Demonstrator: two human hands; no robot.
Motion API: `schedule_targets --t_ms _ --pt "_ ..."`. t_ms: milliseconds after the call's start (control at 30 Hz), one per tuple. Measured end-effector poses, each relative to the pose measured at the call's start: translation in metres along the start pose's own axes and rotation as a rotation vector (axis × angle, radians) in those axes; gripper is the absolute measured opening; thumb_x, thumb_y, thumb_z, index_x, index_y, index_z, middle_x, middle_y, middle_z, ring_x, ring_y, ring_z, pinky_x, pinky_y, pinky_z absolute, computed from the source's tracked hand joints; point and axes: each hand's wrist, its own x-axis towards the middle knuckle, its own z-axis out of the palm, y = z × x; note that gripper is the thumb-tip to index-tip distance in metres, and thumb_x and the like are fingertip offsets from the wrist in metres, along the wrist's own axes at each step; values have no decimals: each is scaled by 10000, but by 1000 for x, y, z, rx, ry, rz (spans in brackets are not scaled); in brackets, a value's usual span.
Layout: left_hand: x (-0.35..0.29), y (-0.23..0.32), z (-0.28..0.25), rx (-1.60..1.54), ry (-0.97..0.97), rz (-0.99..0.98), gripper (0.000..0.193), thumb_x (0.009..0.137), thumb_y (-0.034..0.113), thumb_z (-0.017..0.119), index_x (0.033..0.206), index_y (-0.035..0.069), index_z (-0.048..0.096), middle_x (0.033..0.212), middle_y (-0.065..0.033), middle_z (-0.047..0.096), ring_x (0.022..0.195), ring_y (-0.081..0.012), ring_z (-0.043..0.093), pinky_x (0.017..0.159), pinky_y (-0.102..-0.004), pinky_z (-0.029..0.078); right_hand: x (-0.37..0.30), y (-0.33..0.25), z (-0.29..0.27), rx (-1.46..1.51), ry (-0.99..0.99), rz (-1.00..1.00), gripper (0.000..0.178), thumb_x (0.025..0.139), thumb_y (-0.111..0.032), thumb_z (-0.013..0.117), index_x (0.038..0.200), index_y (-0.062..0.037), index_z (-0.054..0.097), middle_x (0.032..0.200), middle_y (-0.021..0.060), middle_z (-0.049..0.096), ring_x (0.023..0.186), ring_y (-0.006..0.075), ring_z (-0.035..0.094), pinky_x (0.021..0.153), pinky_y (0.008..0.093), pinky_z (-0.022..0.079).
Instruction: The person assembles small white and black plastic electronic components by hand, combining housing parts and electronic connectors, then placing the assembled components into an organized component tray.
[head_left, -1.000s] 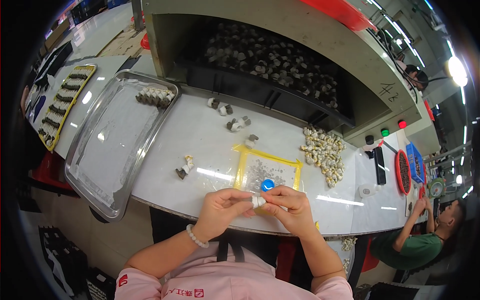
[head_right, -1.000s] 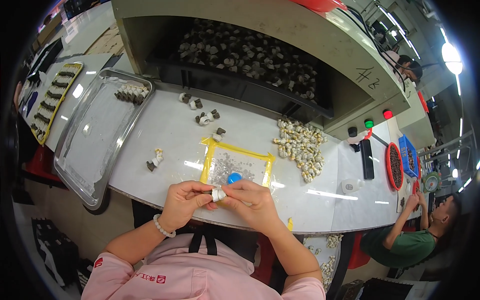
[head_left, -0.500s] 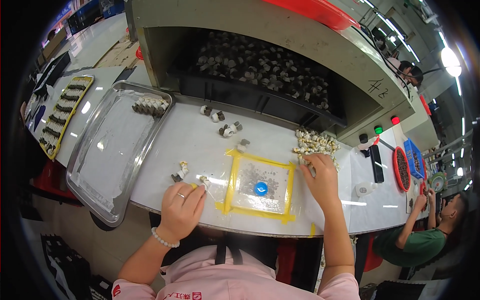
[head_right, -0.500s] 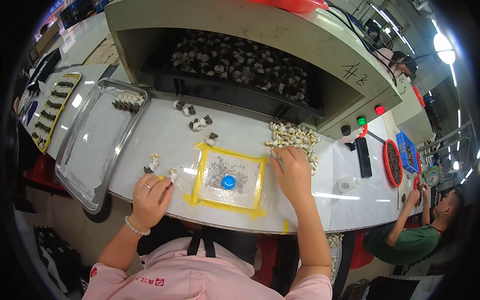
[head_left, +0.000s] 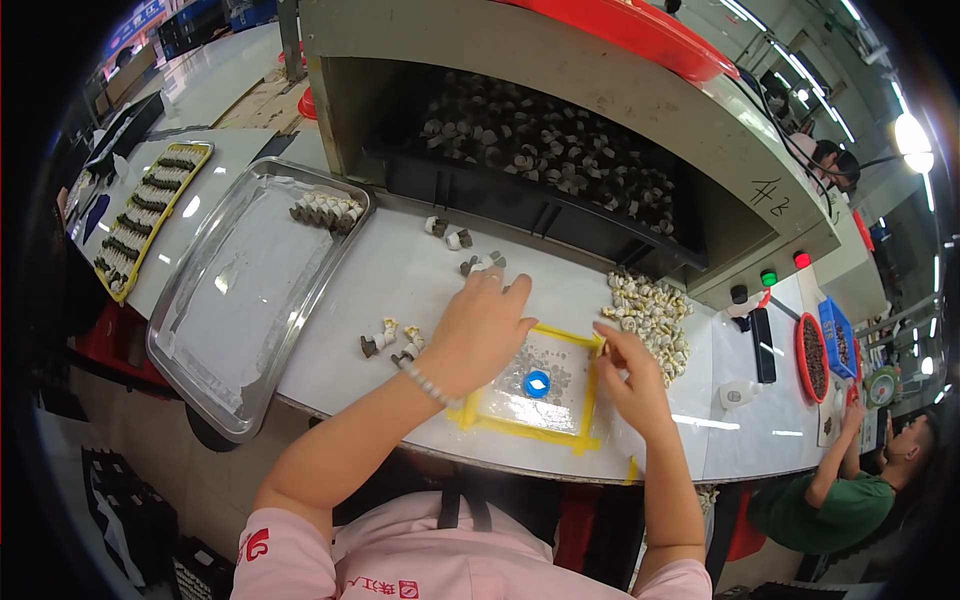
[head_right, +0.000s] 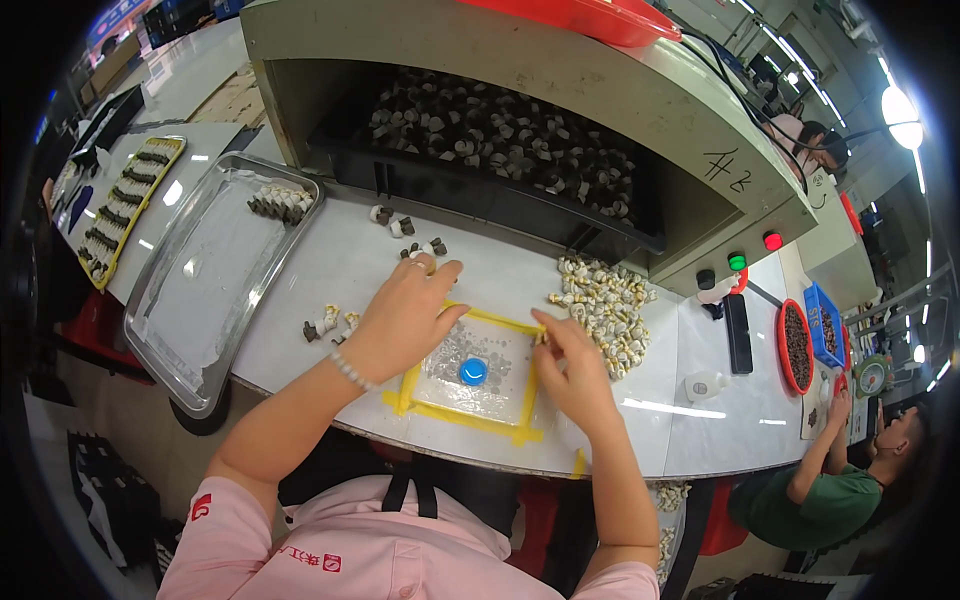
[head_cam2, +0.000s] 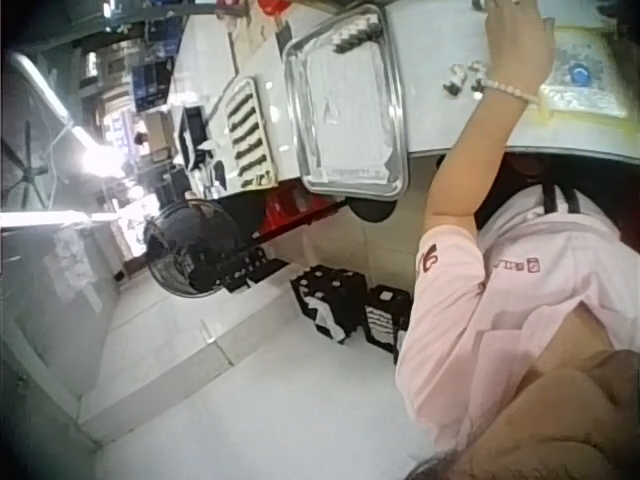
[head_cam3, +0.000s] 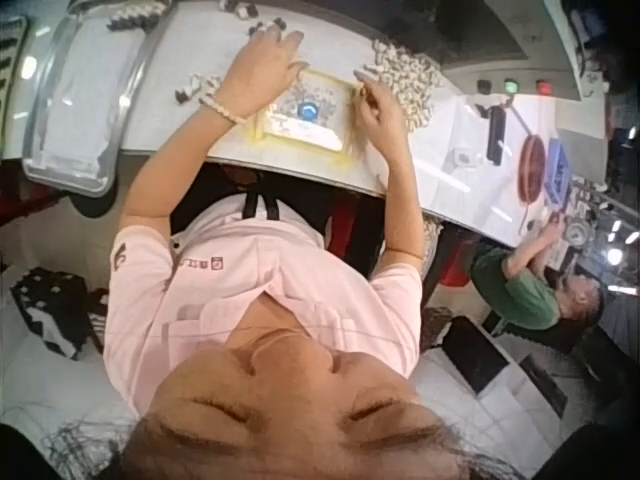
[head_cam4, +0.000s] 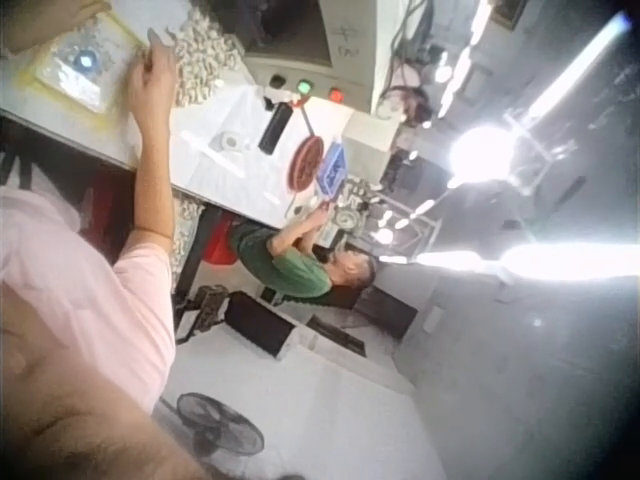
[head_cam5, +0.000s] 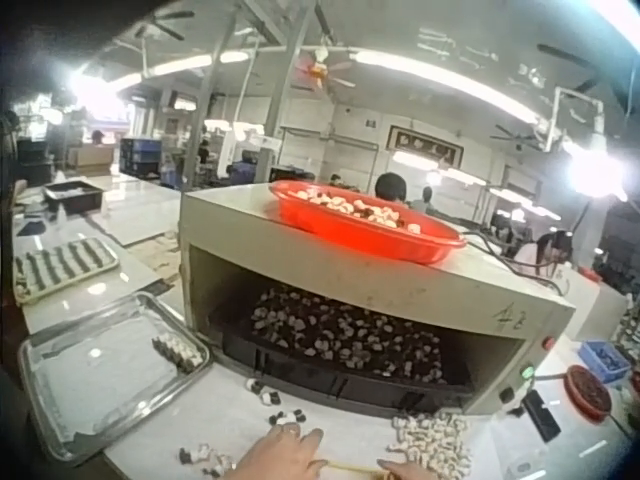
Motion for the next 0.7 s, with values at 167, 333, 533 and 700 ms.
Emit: schedule_targets --t_ms 167,333,533,700 --pt "12 -19 24 184 -218 1 216 820 119 621 966 -39 608 993 -238 584 950 -339 563 793 -405 490 -21 0 14 306 -98 -44 208 813 13 623 1019 -6 641 917 67 564 720 146 546 677 252 463" --pt "-3 -10 -4 -322 -121 -57 184 817 12 606 992 -45 611 922 -160 622 785 -244 621 716 -301 518 -26 -1 14 113 -37 -99 189 759 -32 702 944 -17 667 844 91 597 732 184 580 643 281 476" --pt "-58 -8 -22 -1402 -269 -555 252 880 -3 587 1131 -7 594 942 -33 605 790 -106 612 723 -233 524 -26 9 10 -177 74 -320 199 731 -78 739 913 -21 682 818 96 607 673 233 591 597 306 487" --pt "-93 -6 -16 -1731 -276 -750 210 904 17 559 1112 -11 571 991 -63 588 835 -154 640 772 -268 542 -24 2 6 -67 -50 -124 204 753 -69 725 944 -16 677 802 96 606 651 206 591 606 296 488"
